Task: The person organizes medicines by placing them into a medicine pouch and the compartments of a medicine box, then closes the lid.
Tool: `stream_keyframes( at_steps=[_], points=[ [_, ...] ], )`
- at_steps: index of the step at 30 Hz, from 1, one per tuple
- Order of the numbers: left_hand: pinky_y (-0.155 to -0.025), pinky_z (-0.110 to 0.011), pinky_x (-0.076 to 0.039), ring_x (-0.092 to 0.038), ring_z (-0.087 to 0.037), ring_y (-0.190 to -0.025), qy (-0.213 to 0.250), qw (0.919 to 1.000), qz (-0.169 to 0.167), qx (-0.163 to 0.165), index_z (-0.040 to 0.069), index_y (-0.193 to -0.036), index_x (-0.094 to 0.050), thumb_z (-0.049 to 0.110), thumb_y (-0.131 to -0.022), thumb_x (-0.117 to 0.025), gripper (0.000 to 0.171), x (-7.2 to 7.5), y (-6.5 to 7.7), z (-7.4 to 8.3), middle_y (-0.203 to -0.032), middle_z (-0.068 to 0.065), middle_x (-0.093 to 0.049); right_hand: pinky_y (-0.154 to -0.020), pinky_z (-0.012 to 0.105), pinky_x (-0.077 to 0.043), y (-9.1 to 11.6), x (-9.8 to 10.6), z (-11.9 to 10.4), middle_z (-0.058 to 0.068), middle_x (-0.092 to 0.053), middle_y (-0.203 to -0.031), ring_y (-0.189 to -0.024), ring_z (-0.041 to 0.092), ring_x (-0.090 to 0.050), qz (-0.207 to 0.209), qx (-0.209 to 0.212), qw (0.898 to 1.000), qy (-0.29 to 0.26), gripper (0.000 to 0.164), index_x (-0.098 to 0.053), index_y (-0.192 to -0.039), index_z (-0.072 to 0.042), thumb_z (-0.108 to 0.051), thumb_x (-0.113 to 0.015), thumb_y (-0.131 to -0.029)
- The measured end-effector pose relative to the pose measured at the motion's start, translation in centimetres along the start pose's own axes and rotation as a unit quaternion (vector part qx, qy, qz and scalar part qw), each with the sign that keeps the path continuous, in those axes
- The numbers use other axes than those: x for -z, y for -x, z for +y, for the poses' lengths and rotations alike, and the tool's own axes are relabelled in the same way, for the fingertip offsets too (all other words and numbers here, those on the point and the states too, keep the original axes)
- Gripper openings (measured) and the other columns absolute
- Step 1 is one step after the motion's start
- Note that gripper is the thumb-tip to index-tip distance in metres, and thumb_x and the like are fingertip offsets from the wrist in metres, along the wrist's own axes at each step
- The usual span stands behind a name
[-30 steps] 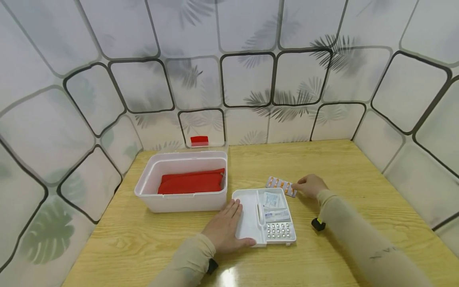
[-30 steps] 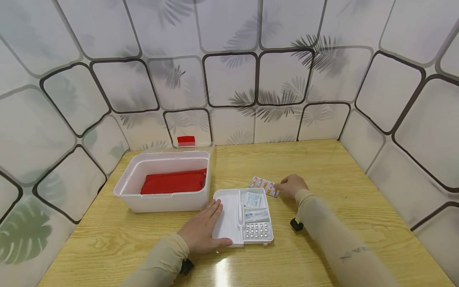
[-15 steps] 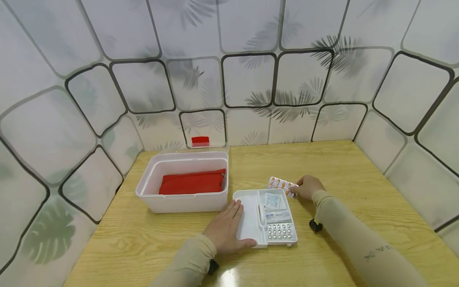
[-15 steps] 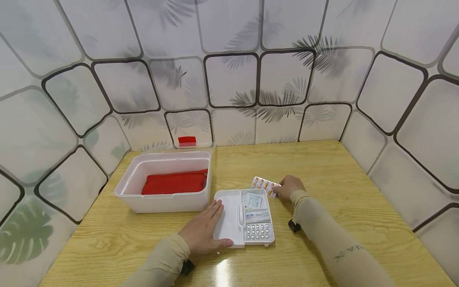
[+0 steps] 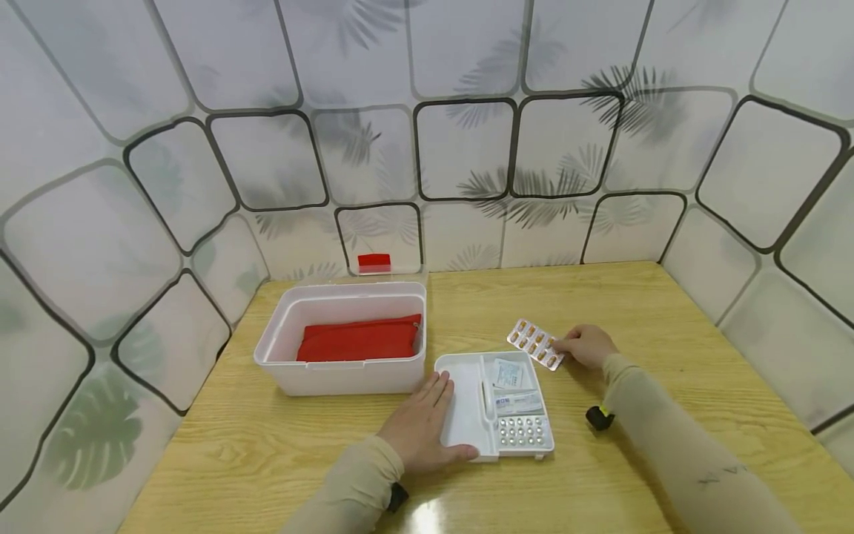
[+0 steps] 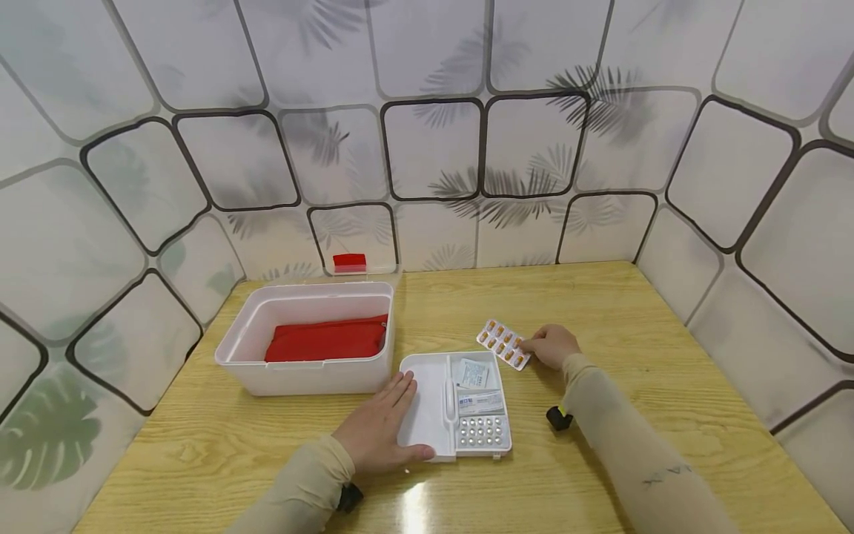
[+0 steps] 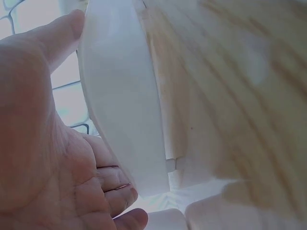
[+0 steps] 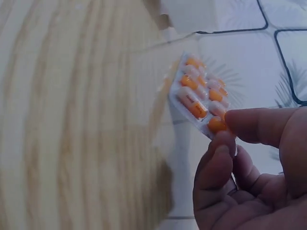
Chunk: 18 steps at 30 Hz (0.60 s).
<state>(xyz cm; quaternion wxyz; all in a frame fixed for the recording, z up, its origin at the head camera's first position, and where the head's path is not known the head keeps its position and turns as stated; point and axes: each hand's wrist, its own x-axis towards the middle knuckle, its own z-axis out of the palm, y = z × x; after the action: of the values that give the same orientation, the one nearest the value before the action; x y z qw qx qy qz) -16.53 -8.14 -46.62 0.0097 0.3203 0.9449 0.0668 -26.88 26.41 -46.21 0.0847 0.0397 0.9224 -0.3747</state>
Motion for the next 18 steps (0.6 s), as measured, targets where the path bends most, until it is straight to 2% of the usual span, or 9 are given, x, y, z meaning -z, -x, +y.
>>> stream_keyframes(
  at_steps=[2, 4, 6, 13, 18],
  points=[
    [-0.115, -0.036, -0.021, -0.022, -0.031, -0.143, 0.004, 1.0000, 0.003, 0.001, -0.006, -0.146, -0.030, 0.079, -0.080, -0.047, 0.109, 0.2, 0.0, 0.1, -0.154, -0.020, -0.026, -0.065, 0.028, -0.047, 0.2, 0.3, -0.1, 0.007, -0.061, -0.082, -0.075, 0.017, -0.056, -0.004, -0.015, 0.998, -0.061, 0.028, -0.059, -0.093, 0.003, -0.023, -0.066, -0.090],
    [-0.115, -0.037, -0.022, -0.024, -0.032, -0.142, 0.008, 1.0000, 0.004, 0.003, -0.006, -0.146, -0.030, 0.078, -0.079, -0.050, 0.109, 0.5, 0.1, 0.2, -0.154, -0.021, -0.026, -0.066, 0.029, -0.051, 0.5, 0.6, -0.2, 0.007, -0.061, -0.082, -0.072, 0.015, -0.057, -0.008, -0.029, 0.992, -0.124, 0.025, -0.056, -0.095, 0.004, -0.019, -0.063, -0.092],
    [-0.114, -0.038, -0.023, -0.026, -0.032, -0.142, 0.010, 0.9999, 0.004, 0.006, -0.007, -0.146, -0.030, 0.077, -0.079, -0.052, 0.110, 0.8, 0.3, 0.2, -0.153, -0.022, -0.027, -0.066, 0.029, -0.054, 0.8, 0.9, -0.4, 0.006, -0.061, -0.082, -0.070, 0.012, -0.059, -0.011, -0.028, 0.986, -0.163, 0.023, -0.054, -0.095, 0.005, -0.017, -0.061, -0.094],
    [-0.114, -0.038, -0.024, -0.028, -0.034, -0.141, 0.002, 0.9999, -0.005, 0.015, -0.008, -0.145, -0.032, 0.077, -0.077, -0.055, 0.111, 1.2, 0.8, 0.1, -0.153, -0.022, -0.027, -0.075, 0.033, -0.056, 2.0, 1.9, -1.4, 0.007, -0.063, -0.085, -0.074, 0.015, -0.064, -0.028, -0.011, 0.977, -0.212, 0.024, -0.053, -0.096, 0.005, -0.019, -0.059, -0.097],
    [-0.113, -0.039, -0.025, -0.028, -0.033, -0.141, 0.008, 0.9995, -0.022, 0.021, -0.008, -0.144, -0.033, 0.076, -0.076, -0.057, 0.111, 1.4, 1.0, 0.2, -0.152, -0.022, -0.030, -0.074, 0.033, -0.056, 2.8, 1.9, -2.6, 0.008, -0.063, -0.083, -0.073, 0.014, -0.064, -0.036, 0.006, 0.970, -0.240, 0.025, -0.054, -0.098, 0.007, -0.018, -0.059, -0.097]
  ],
)
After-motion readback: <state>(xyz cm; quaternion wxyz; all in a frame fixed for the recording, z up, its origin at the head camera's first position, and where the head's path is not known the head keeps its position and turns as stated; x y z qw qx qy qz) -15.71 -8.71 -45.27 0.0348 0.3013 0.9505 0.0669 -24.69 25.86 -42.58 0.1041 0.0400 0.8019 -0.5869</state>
